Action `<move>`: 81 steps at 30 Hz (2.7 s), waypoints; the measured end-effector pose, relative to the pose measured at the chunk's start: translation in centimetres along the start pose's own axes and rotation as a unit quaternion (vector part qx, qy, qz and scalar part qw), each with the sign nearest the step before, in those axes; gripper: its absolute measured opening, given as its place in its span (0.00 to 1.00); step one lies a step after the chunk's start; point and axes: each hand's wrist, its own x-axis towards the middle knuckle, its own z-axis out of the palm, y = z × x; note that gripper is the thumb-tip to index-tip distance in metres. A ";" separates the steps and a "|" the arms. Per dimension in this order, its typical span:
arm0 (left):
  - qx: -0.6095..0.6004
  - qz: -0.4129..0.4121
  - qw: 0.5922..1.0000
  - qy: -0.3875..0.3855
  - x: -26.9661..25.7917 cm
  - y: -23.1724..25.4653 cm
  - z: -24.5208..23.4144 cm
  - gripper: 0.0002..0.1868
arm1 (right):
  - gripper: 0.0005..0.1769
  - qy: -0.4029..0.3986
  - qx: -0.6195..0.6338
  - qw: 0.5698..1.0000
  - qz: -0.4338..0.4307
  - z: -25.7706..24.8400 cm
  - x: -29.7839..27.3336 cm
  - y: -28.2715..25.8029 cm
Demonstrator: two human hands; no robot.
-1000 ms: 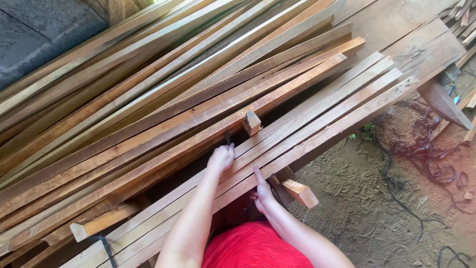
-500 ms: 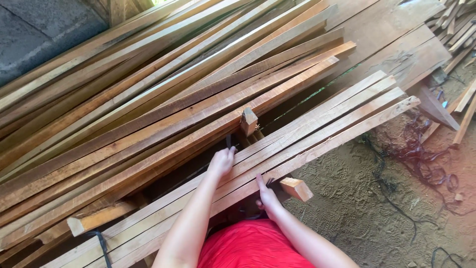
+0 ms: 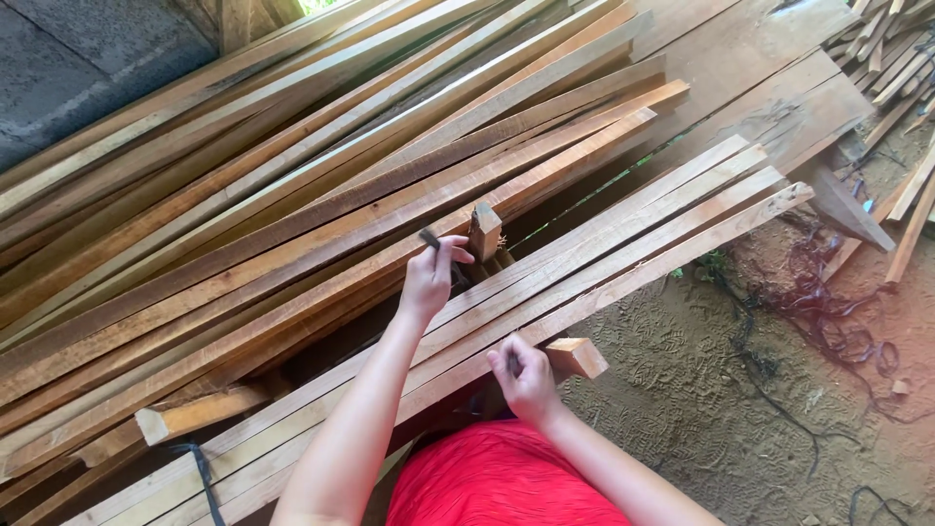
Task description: The person is securing several wood planks together using a black rubber strap.
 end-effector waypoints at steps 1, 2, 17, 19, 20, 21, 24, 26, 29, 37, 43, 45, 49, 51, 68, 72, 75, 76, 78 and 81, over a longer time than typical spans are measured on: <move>0.002 0.000 1.000 0.001 -0.2 0.8 -0.1 0.19 | 0.19 -0.001 0.001 1.000 -0.001 -0.2 0.2 0.0; 0.022 -0.021 0.999 -0.037 -0.3 1.6 -0.3 0.20 | 0.13 0.022 0.052 0.998 -0.035 -0.3 0.4 0.0; -0.105 -0.089 0.948 -0.288 -6.0 -0.3 3.1 0.20 | 0.15 0.080 0.162 0.984 0.000 0.4 6.1 -0.9; -0.125 -0.089 0.948 -0.278 -6.1 0.1 3.4 0.19 | 0.15 0.078 0.161 0.984 -0.020 0.5 6.2 0.4; -0.109 -0.076 0.958 -0.255 -6.0 0.4 3.3 0.20 | 0.17 0.103 0.206 0.973 -0.002 0.4 6.0 0.3; -0.093 -0.063 0.966 -0.232 -5.8 0.7 3.1 0.21 | 0.20 0.127 0.250 0.960 0.014 0.4 5.9 0.3; -0.080 -0.058 0.974 -0.204 -5.1 -0.1 2.4 0.22 | 0.18 0.075 0.113 0.990 -0.033 0.7 2.8 -1.8; -0.071 -0.066 0.975 -0.201 -4.5 -0.5 2.5 0.23 | 0.15 0.060 0.042 0.997 0.016 0.9 1.3 3.0; -0.023 -0.099 0.976 -0.194 -3.8 0.8 1.8 0.23 | 0.14 0.055 -0.004 0.997 0.060 1.0 -0.2 6.0; 0.012 -0.119 0.984 -0.129 -2.6 -2.3 -0.7 0.24 | 0.13 -0.009 0.117 0.992 0.051 0.8 -1.9 4.2; 0.038 -0.095 0.988 -0.114 -2.4 0.1 -3.4 0.25 | 0.14 -0.010 0.153 0.988 -0.036 1.5 -0.2 2.8; 0.082 -0.107 0.984 -0.118 -2.7 0.8 -3.8 0.24 | 0.12 0.002 0.176 0.984 0.034 2.1 0.3 3.1; 0.076 -0.079 0.987 -0.117 -2.9 -0.3 -3.9 0.23 | 0.11 0.003 0.131 0.990 0.053 2.0 0.1 1.5; 0.074 -0.087 0.985 -0.126 -3.1 -1.1 -3.4 0.22 | 0.11 0.020 0.149 0.988 0.022 1.8 0.0 1.0; -0.078 -0.188 0.958 -0.203 -4.9 -15.7 0.5 0.24 | 0.15 -0.009 0.104 0.993 0.057 5.9 13.9 2.1; -0.144 -0.174 0.962 -0.155 -4.4 -9.9 -0.1 0.23 | 0.15 0.019 0.187 0.972 0.140 6.5 12.5 4.4; -0.145 -0.137 0.970 -0.142 -4.1 -7.8 -0.3 0.21 | 0.17 0.039 0.131 0.985 0.105 5.1 7.3 1.0; -0.144 -0.137 0.970 -0.142 -4.0 -7.9 -0.4 0.21 | 0.17 0.040 0.132 0.985 0.105 5.2 6.4 1.6; -0.112 -0.146 0.973 -0.142 -3.9 -8.0 -0.2 0.21 | 0.15 0.032 0.030 0.995 0.086 5.1 4.3 3.1; 0.028 -0.130 0.981 -0.140 -3.6 -3.6 -0.6 0.20 | 0.12 0.114 -0.025 0.991 0.065 5.6 5.3 4.4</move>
